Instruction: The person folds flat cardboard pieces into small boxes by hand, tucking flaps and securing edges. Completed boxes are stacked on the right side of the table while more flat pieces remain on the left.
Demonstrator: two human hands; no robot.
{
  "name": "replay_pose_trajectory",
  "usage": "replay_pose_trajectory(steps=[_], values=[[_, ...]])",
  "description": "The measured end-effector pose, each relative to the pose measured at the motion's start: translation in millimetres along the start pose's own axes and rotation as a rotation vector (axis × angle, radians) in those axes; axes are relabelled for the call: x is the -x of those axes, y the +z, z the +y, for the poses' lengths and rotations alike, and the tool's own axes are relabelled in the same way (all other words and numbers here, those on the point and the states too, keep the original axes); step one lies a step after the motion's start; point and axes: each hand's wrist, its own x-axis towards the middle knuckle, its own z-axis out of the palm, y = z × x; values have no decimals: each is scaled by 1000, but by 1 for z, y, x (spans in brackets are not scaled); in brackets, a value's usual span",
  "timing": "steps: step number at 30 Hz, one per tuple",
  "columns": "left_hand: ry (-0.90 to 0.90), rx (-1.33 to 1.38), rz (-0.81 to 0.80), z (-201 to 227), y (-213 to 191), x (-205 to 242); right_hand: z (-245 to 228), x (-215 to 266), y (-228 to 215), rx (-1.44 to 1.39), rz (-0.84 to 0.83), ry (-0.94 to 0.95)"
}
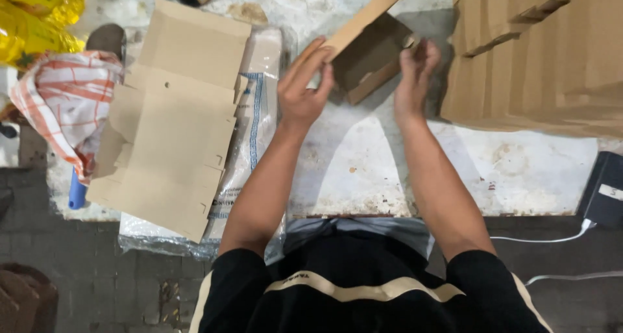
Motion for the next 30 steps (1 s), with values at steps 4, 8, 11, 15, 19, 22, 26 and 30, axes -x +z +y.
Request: replay_pose_trajectory(steps=[4,8,11,15,19,22,26,30], values=[[-103,147,107,11,-9,-14,-71,18,24,41,-238,49],[-39,116,21,11,-8,-1,-71,26,25,-194,-382,-197],[48,85,14,20,-8,-12,-79,20,27,-331,-435,-279],[39,96,36,27,-5,-13,-74,18,23,-17,-610,-457],[-21,129,94,21,-7,-9,-84,20,26,19,-618,-475],[-78,159,84,23,-8,-9,-83,21,23,5,-630,-441],[5,114,22,26,-9,-7,-78,23,20,107,-554,-509],[22,47,-2,28,-7,-4,-75,24,22,271,-453,-613]])
